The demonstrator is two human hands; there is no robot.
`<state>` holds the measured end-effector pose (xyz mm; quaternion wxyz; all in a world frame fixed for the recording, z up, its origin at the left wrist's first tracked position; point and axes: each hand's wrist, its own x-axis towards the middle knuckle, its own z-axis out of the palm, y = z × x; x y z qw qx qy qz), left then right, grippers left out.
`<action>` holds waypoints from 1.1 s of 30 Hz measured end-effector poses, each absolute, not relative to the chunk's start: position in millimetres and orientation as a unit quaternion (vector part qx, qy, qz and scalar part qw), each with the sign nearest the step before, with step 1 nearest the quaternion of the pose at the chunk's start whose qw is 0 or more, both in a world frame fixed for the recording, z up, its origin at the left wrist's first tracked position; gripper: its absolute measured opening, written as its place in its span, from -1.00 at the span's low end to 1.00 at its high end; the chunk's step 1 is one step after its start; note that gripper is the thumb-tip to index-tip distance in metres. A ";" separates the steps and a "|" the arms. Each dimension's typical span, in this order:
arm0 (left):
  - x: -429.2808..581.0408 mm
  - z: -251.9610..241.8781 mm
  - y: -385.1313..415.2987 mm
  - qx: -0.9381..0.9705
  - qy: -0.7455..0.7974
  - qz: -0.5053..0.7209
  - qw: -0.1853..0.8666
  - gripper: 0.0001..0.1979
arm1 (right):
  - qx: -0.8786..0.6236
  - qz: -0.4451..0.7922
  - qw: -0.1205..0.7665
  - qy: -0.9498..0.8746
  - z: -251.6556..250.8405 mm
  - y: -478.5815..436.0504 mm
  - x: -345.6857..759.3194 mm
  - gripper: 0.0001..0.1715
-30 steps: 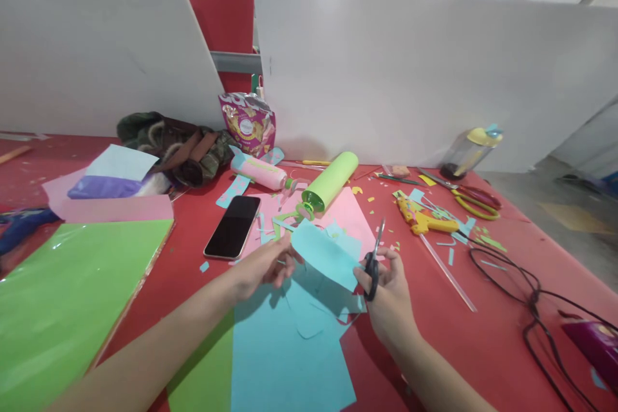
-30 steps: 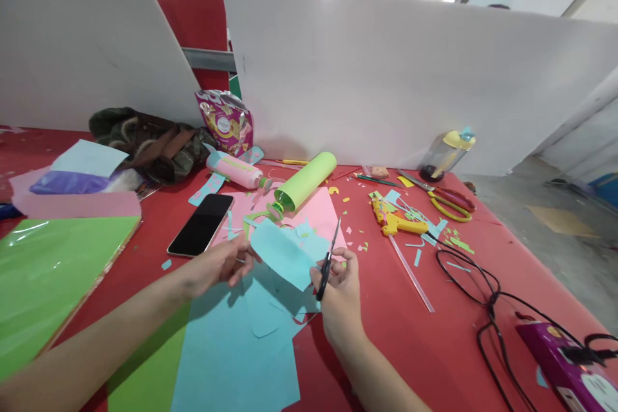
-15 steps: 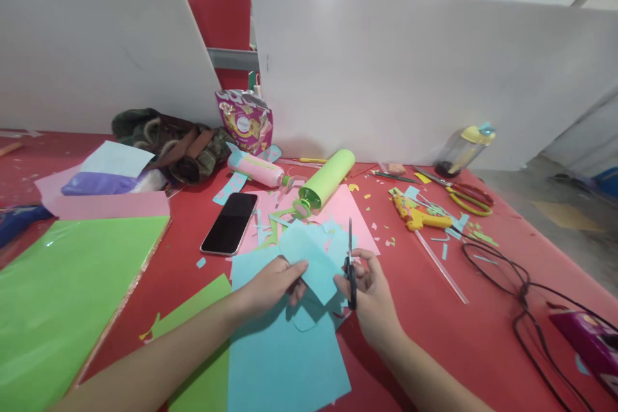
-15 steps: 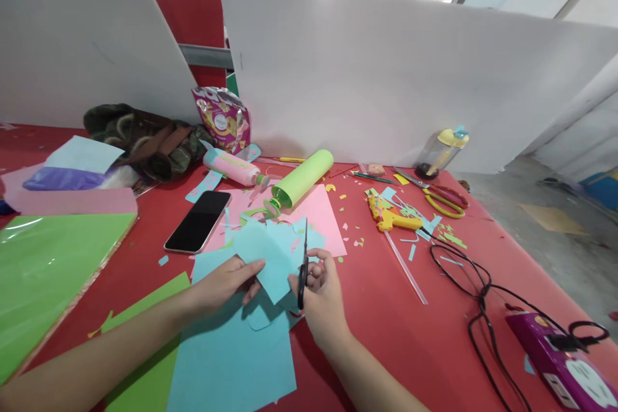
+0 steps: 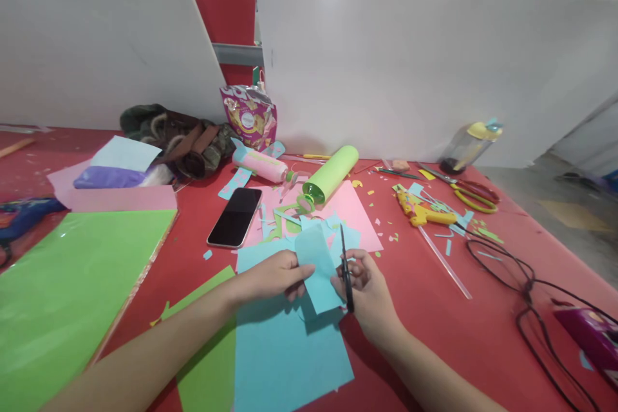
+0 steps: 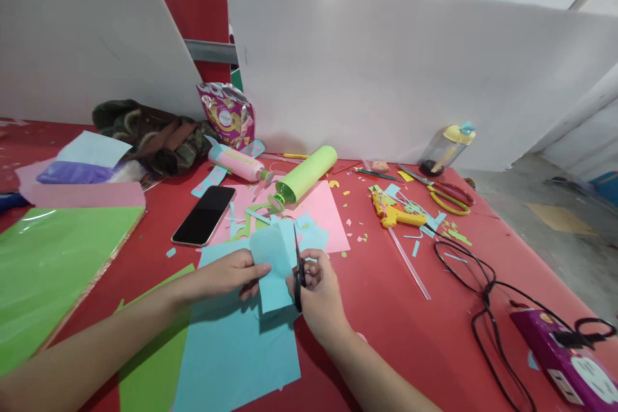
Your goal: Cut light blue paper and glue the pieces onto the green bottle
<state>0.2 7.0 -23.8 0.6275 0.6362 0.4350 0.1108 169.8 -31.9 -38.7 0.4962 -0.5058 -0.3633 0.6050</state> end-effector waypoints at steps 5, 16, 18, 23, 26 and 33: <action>6.9 -20.7 3.8 0.553 0.476 0.351 0.587 -0.80 | -0.529 0.552 0.531 -0.365 -35.4 -30.2 170.2 -0.54; 16.8 -10.6 -16.6 0.657 0.467 0.210 0.552 -0.65 | -0.526 0.549 0.522 -0.387 -36.6 -36.8 167.6 -0.57; 19.0 -9.2 -19.3 0.655 0.477 0.215 0.546 -0.60 | -0.530 0.546 0.520 -0.389 -36.5 -37.2 166.9 -0.58; 21.9 -9.0 -23.7 0.649 0.485 0.214 0.545 -0.48 | -0.526 0.547 0.525 -0.385 -36.9 -37.3 166.6 -0.58; 22.1 -11.1 -24.7 0.643 0.499 0.220 0.537 -0.41 | -0.523 0.557 0.522 -0.379 -36.6 -37.7 166.6 -0.58; 13.7 -7.9 -13.8 0.631 0.532 0.267 0.498 -0.35 | -0.506 0.608 0.502 -0.352 -31.4 -39.2 164.9 -0.53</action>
